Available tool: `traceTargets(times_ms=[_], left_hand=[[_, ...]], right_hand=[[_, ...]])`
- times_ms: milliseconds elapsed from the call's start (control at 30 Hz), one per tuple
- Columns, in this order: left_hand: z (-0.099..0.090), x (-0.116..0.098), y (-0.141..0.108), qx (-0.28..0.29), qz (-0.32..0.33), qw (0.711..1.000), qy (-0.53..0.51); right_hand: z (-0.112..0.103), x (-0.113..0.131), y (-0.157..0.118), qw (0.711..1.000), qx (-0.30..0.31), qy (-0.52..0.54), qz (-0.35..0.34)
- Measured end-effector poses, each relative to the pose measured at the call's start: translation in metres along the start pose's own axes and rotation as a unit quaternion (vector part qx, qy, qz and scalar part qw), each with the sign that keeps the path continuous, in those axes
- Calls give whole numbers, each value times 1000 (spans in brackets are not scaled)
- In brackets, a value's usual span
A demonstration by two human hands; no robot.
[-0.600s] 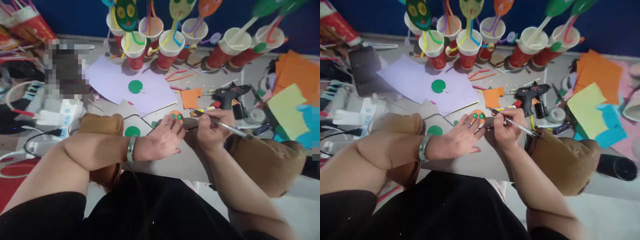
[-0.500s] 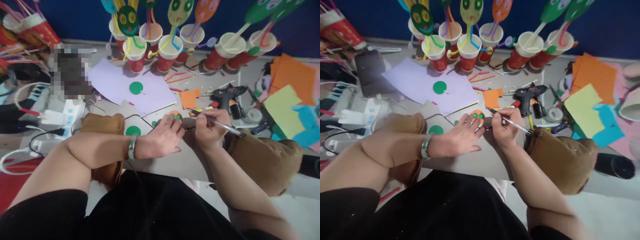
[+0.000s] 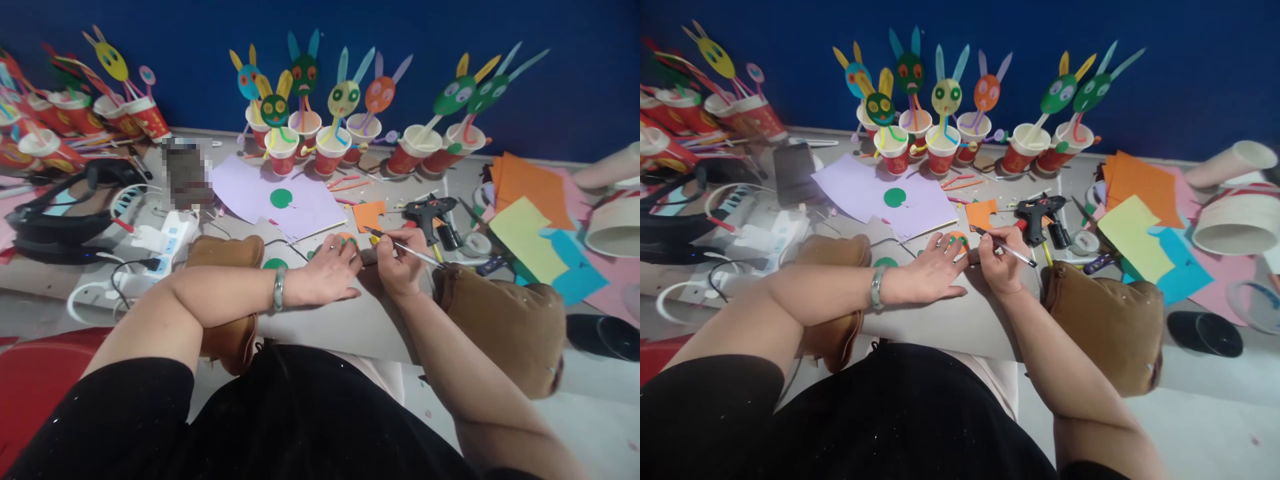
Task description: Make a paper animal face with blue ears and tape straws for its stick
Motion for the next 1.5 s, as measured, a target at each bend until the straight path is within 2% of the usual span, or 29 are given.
traceTargets(times_ms=[267, 400, 533, 767, 933, 1067, 1233, 1400, 1500], left_hand=[[-10, -5, 9, 2, 35, 999, -37], [-14, -15, 10, 2, 87, 994, -71], [-18, -19, 9, 17, 109, 988, -110], [-19, -22, 7, 34, 101, 981, -163], [-24, -15, 7, 11, 72, 974, -214], [-30, -16, 5, 13, 78, 961, -266], [-34, -16, 4, 16, 64, 957, -281], [-42, -12, 2, -22, 65, 941, -331], [-43, -11, 1, -22, 71, 940, -333]], right_hand=[[-2, 10, 1, 1000, -12, -1, -27], [-2, 19, 1, 999, 11, 18, -36], [-3, 26, -2, 998, 28, 53, -33], [1, 35, -4, 996, 60, 45, -50], [-1, 44, -7, 994, 70, 47, -66], [-6, 52, -7, 991, 79, 58, -87], [-13, 55, -7, 992, 71, 49, -87], [-16, 51, -9, 996, 54, 26, -71], [-17, 53, -9, 995, 51, 19, -82]])
Point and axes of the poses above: each hand's wrist, its own y-axis towards the middle knuckle, its own z-axis out of the palm, x = y × z, the point moved 10 cm from there along y, towards the middle knuckle, and after that the axes turned 13 degrees about -y, right-handed, at the moved point
